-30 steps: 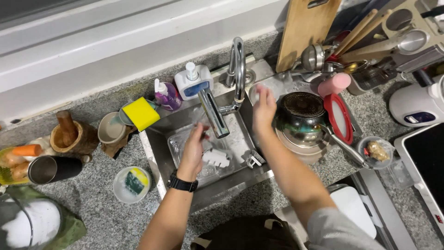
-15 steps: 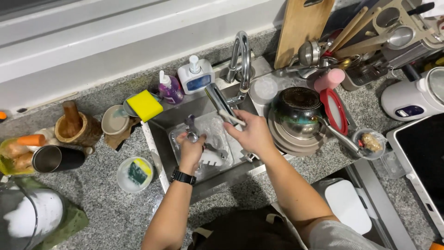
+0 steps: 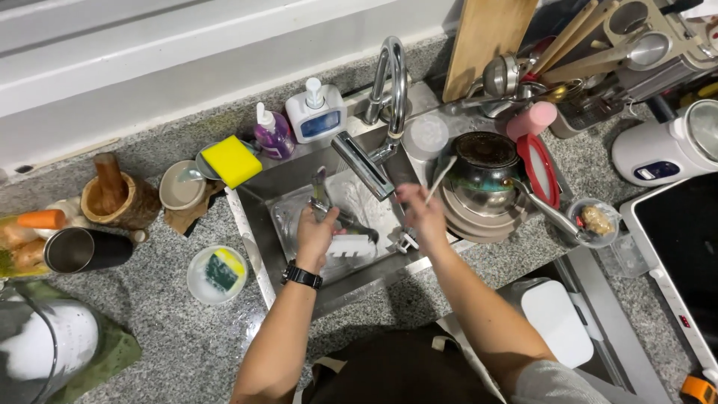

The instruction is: Rinsing and drying plastic machine components at a sink area

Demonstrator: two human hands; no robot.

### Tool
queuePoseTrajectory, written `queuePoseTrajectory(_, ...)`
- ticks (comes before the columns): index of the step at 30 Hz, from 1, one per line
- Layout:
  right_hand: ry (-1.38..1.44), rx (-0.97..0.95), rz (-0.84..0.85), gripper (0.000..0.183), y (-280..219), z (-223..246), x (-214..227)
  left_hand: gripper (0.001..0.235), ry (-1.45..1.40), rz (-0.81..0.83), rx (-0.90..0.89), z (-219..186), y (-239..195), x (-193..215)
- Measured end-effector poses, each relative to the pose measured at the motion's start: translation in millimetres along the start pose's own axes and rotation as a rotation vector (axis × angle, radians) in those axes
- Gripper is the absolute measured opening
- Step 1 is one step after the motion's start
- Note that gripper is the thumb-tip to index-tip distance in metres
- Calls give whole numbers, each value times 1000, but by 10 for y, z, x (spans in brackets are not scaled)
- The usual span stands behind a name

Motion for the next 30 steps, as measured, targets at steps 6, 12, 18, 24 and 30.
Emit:
queuePoseTrajectory(6,-66,-180,25,25,-30,-791,-24,57,13,-133,-36,131,48,104)
queuePoseTrajectory(12,-726,-56,255,38,111,-978,-195,50,-65,-142,-66,172,55,131)
queuePoseTrajectory(18,-614,112,244,33,-129,-288,-481,32,92,-123,-262,126,88,253)
queuePoseTrajectory(24,-697,-50,190,40,119,-714,-201,48,92,-159,-473,371,318,328)
queuePoseTrajectory(30,-330,-402,293,22,117,-719,-471,53,-238,-112,-433,496,445,311)
Point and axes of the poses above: each hand's wrist, its own y-axis towards the middle knuckle, its own x-axis out of the back of the hand, z = x × y, the point moved 4 cm from there along y, towards the middle knuckle, and after that the axes turned 4 degrees about -z, right-handed, at the moved point
